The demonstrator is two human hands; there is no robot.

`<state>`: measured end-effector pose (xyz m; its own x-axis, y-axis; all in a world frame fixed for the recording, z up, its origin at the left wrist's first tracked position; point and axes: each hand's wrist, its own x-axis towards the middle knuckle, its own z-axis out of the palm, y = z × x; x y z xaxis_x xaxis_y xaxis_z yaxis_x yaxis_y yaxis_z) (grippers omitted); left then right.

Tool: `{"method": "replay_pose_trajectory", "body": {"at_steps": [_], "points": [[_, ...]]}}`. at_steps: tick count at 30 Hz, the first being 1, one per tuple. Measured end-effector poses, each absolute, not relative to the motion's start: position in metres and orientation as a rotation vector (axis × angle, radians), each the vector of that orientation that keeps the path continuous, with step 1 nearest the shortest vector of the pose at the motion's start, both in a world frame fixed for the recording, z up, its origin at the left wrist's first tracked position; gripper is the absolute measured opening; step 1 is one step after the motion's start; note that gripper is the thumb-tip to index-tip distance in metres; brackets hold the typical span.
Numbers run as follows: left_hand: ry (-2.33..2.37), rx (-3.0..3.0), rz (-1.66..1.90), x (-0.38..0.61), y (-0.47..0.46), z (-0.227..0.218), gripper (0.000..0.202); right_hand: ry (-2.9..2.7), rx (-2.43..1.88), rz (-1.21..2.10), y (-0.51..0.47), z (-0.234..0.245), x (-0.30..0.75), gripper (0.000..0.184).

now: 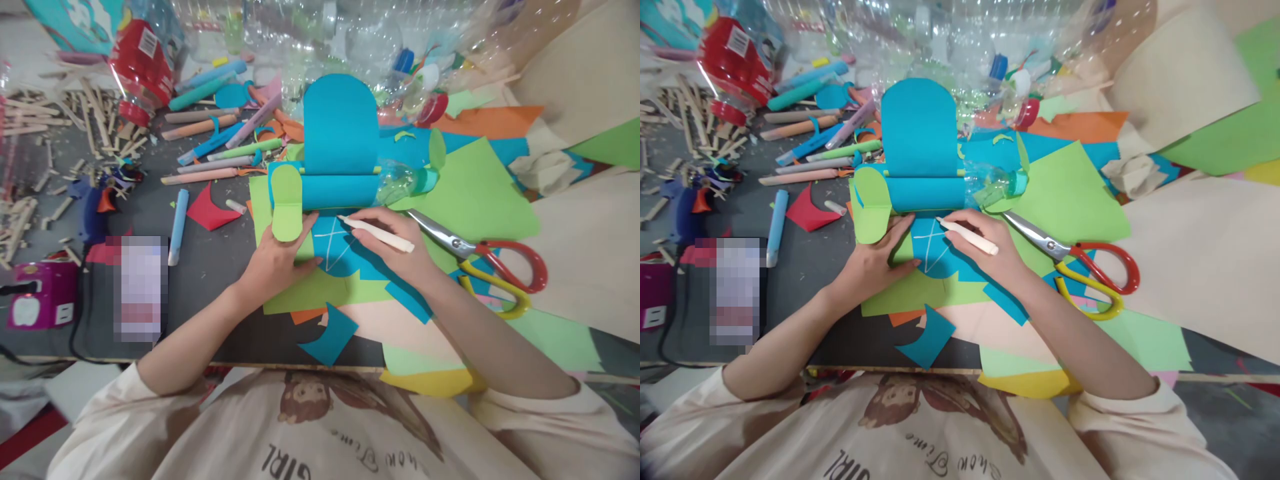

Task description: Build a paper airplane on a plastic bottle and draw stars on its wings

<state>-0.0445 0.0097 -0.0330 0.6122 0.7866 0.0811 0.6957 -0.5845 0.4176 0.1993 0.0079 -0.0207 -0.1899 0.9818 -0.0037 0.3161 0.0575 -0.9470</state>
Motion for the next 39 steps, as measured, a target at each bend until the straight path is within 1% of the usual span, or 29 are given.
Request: {"method": "replay_pose_trajectory", "body": {"at_steps": [12,19,28,33,39], "points": [[1.203,2.554,0.408,-0.048,0.008,-0.043,0.066,-1.614,-1.334,1.153,0.006,-0.023,0.200,0.026],[1.209,2.580,0.419,-0.047,0.007,-0.043,0.063,-1.656,-1.310,1.079,0.006,-0.020,0.199,0.021],[1.178,2.655,0.424,-0.045,0.009,-0.039,0.062,-1.657,-1.277,1.078,0.006,-0.019,0.199,0.016],[1.211,2.673,0.381,-0.045,0.008,-0.037,0.061,-1.648,-1.304,1.114,0.006,-0.016,0.198,0.016],[1.201,2.622,0.388,-0.044,0.008,-0.038,0.062,-1.631,-1.359,1.129,0.005,-0.014,0.196,0.022]]}}
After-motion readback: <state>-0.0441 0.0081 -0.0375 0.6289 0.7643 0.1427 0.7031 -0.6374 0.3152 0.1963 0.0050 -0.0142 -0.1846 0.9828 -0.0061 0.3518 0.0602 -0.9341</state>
